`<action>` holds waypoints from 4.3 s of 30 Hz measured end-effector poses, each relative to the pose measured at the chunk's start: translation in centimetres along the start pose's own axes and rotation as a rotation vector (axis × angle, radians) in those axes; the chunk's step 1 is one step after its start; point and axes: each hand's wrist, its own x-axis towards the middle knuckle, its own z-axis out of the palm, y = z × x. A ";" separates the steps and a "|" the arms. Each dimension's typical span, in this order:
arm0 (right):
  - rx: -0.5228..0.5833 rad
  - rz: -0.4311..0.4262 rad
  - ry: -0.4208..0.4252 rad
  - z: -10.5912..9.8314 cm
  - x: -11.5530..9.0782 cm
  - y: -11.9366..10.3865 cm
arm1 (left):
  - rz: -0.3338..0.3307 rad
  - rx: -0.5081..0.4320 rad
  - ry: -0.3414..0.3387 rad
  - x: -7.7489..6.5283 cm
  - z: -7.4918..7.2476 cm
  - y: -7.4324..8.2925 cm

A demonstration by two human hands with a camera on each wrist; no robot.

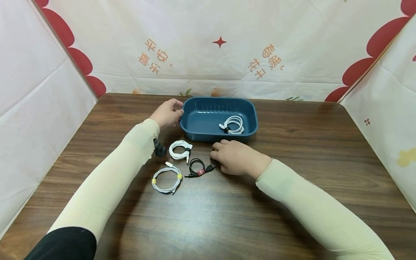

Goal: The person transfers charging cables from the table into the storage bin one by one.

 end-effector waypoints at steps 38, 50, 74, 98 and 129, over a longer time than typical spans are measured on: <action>-0.058 -0.036 -0.004 -4.6 -0.1 0.1 | -0.014 -0.016 -0.003 0.0 0.2 0.1; -0.057 -0.035 -0.132 -6.3 1.4 -0.1 | 0.004 -0.024 0.001 0.1 0.1 -0.2; -0.163 -0.072 -0.193 -7.7 1.6 -0.1 | -0.001 -0.026 0.003 0.3 0.1 -0.2; -0.128 -0.004 -0.177 -8.9 1.4 3.6 | 0.013 -0.016 -0.005 0.4 0.1 0.4; 0.023 0.213 -0.342 -5.3 5.4 10.0 | 0.012 -0.027 -0.013 0.3 -0.3 -0.2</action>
